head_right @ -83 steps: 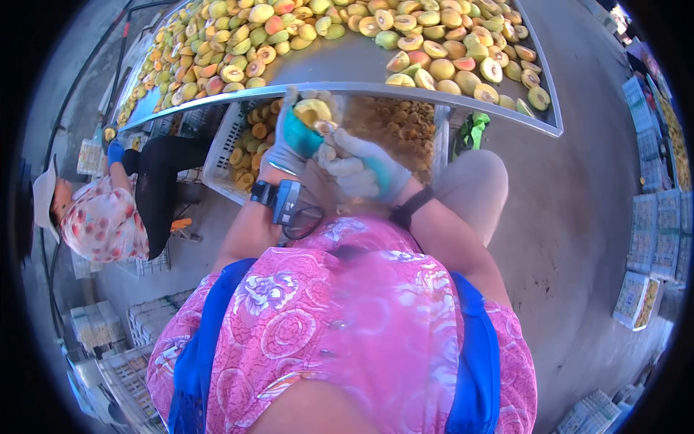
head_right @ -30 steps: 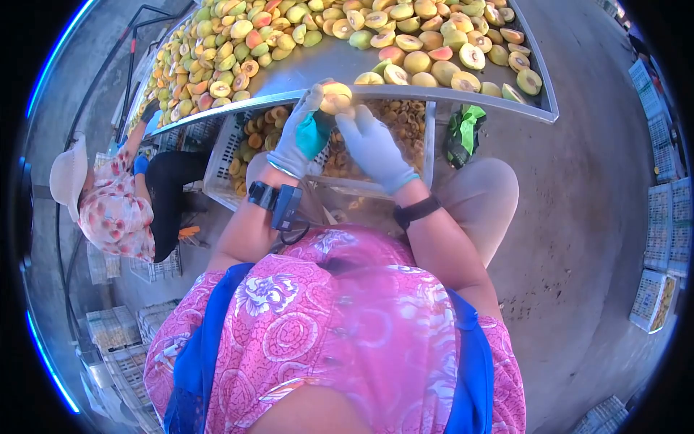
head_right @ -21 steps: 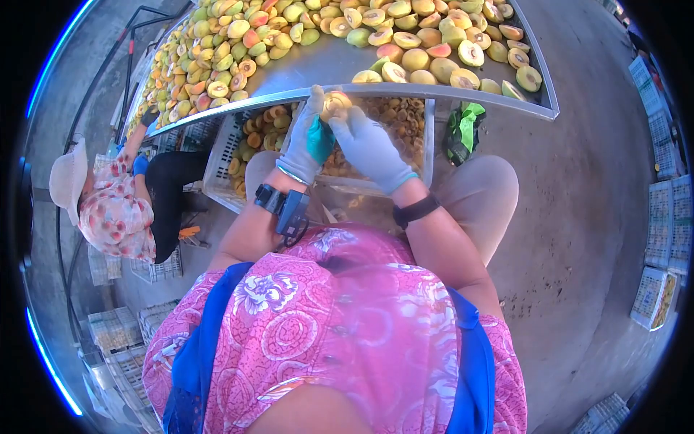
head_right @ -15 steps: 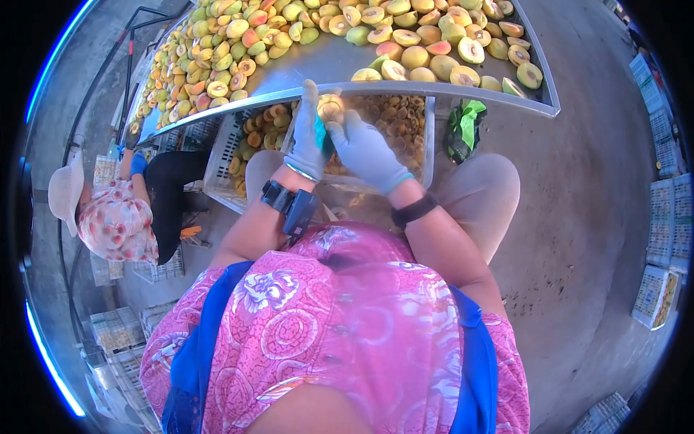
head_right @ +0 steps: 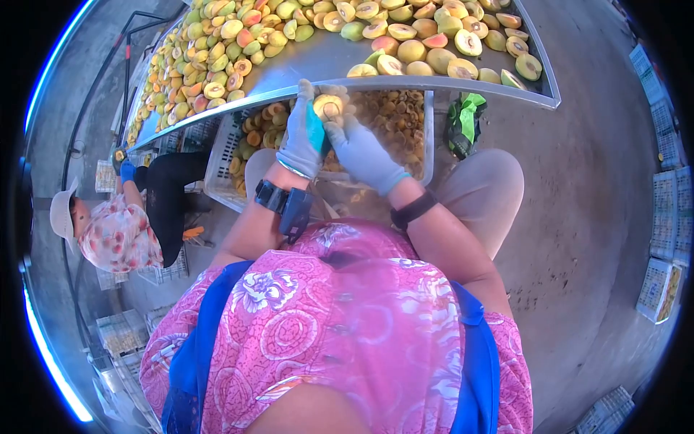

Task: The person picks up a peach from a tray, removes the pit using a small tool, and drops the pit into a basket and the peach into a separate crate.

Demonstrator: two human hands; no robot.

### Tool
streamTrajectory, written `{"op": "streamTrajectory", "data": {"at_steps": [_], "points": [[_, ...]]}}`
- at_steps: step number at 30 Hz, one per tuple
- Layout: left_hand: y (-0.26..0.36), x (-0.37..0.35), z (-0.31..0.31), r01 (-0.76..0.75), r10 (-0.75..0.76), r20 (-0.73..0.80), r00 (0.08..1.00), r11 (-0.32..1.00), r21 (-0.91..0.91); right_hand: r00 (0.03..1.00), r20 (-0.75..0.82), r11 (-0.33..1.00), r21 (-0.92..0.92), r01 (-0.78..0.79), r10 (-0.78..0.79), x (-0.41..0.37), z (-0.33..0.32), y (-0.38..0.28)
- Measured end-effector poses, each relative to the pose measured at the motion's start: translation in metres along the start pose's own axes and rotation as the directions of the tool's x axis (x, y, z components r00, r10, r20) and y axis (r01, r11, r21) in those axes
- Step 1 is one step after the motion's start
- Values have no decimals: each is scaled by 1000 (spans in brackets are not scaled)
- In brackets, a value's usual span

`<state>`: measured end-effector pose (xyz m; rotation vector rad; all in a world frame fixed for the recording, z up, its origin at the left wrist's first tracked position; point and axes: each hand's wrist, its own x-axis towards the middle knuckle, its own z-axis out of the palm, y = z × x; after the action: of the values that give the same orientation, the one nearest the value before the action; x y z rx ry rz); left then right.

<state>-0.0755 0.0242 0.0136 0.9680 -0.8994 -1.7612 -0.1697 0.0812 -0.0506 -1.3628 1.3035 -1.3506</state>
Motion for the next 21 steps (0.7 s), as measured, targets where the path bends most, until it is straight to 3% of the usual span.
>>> {"op": "streamTrajectory", "data": {"at_steps": [3,5,9,11,16,18,20,21], "points": [[-5,2,-5,-28,27,67,997,1000,9,992,68,990,83,-115,110,-3,-7,-19],[-14,1,-8,-209,205,42,978,956,204,981,104,976,127,-176,164,-6,-8,-24],[-9,6,-13,-225,212,81,974,950,218,959,176,917,298,-266,221,-11,-5,-25],[3,6,-13,-4,-8,104,995,993,121,953,218,912,308,-271,210,-10,-7,-21],[1,5,-12,-111,83,124,989,965,238,944,250,914,289,-285,215,-12,-11,-31],[5,5,-13,-145,107,144,984,947,288,894,347,848,343,-403,284,-10,-12,-25],[12,4,-16,39,-62,198,978,992,118,895,371,835,389,-390,246,-10,-12,-19],[9,6,-18,40,-62,196,979,992,117,897,392,819,434,-376,204,-10,-10,-16]]}}
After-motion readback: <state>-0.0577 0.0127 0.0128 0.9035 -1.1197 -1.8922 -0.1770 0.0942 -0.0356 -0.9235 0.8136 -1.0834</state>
